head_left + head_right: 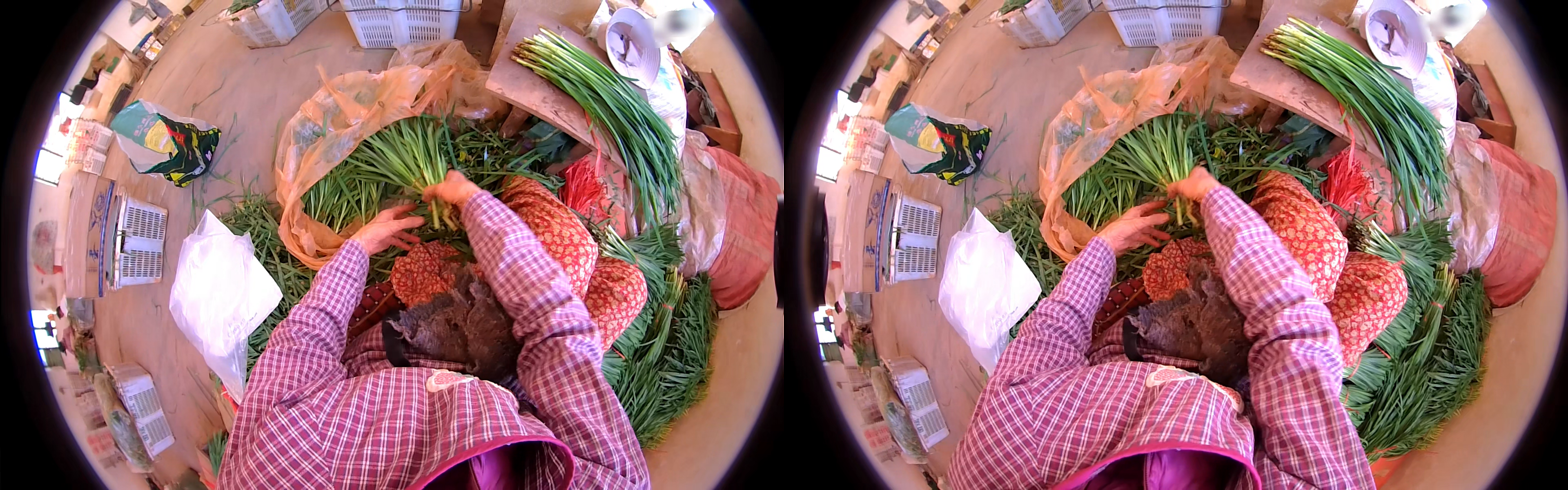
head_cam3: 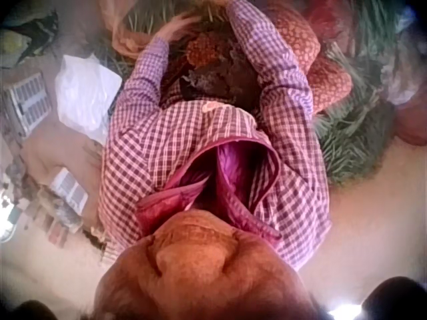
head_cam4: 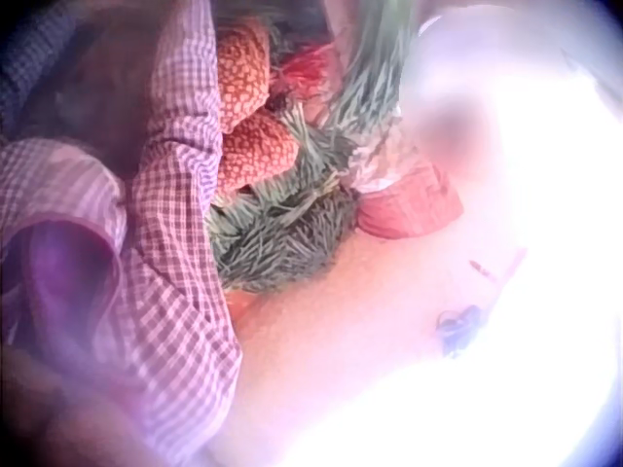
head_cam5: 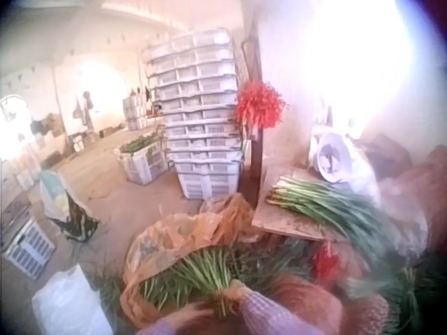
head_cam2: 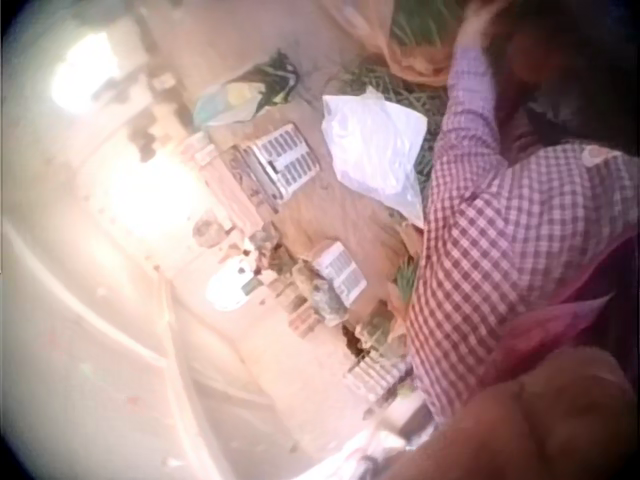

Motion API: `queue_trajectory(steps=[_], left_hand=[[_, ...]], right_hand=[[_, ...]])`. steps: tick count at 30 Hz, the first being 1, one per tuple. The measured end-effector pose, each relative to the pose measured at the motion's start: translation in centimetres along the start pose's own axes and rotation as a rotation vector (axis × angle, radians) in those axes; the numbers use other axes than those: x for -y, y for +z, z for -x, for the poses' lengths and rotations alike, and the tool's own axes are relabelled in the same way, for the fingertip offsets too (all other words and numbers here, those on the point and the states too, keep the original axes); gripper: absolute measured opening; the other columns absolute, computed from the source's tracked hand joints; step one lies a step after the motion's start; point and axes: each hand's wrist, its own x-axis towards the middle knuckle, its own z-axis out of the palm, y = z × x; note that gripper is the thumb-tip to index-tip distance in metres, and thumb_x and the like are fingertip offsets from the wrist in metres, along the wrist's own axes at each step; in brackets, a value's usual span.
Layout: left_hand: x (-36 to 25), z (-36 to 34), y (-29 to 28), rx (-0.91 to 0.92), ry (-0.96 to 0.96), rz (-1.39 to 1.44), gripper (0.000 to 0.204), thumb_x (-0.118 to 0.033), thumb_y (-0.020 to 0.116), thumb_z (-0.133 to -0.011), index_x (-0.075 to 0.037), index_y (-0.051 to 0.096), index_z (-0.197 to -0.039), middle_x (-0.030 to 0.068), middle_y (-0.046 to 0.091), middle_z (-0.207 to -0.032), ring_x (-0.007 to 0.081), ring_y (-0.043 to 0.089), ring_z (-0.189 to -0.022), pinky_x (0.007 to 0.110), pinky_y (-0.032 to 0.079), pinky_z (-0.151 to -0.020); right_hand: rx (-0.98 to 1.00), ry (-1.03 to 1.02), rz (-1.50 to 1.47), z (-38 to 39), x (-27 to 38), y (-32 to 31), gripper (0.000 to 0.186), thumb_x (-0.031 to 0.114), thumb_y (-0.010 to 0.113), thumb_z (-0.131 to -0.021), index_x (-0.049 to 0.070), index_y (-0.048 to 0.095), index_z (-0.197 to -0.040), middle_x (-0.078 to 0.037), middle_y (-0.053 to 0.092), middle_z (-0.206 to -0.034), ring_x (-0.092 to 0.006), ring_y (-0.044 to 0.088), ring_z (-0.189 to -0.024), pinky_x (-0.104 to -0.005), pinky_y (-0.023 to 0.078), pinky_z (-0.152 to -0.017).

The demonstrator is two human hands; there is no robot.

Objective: The person gathers green onions from a pile on the floor by hand, aligns the stalks into a bundle, and secures them with a red elastic band.

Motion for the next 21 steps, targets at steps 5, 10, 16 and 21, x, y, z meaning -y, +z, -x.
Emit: queue_trajectory(steps=[5,10,16,21], left_hand=[[0.4,5.1,-4.4,-0.126,0.005,-0.259,0.082,-0.037,0.073,-0.086,-0.002,0.032,-0.148,0.0176,0.055,-0.133,0.0230,0.064,-0.105,0.033,0.055,-0.084],[-10.1,15.0,-0.6,0.261,0.107,-0.628,0.045,-0.025,0.071,-0.088,0.004,0.061,-0.121,0.0150,0.069,-0.109,0.0210,0.069,-0.093,0.033,0.056,-0.083],[-23.3,25.6,-0.1,0.327,0.836,-0.505,0.056,-0.041,0.063,-0.090,0.004,0.060,-0.123,0.0135,0.070,-0.103,0.0225,0.070,-0.089,0.036,0.057,-0.081],[-29.4,21.4,2.3,0.034,0.929,-0.815,0.086,-0.071,0.044,-0.088,0.000,0.049,-0.137,0.0165,0.059,-0.130,0.0278,0.055,-0.123,0.044,0.038,-0.107]], right_hand=[[-0.326,-0.367,1.045,11.9,8.2,-8.0,0.037,0.011,0.066,-0.082,0.004,0.048,-0.113,-0.017,0.064,-0.096,-0.0317,0.065,-0.095,-0.0440,0.053,-0.086],[-0.593,-0.665,1.283,15.1,6.3,-15.3,0.034,0.016,0.068,-0.082,0.008,0.051,-0.110,-0.015,0.066,-0.080,-0.0311,0.068,-0.079,-0.0462,0.053,-0.069],[-0.684,-0.996,1.544,18.6,10.4,-13.1,0.043,0.012,0.072,-0.074,0.012,0.057,-0.114,-0.012,0.061,-0.082,-0.0296,0.066,-0.072,-0.0430,0.052,-0.060],[-0.797,-1.537,1.523,25.1,12.9,-11.2,0.021,0.012,0.061,-0.080,0.018,0.058,-0.100,-0.004,0.059,-0.085,-0.0210,0.065,-0.075,-0.0352,0.053,-0.055]])
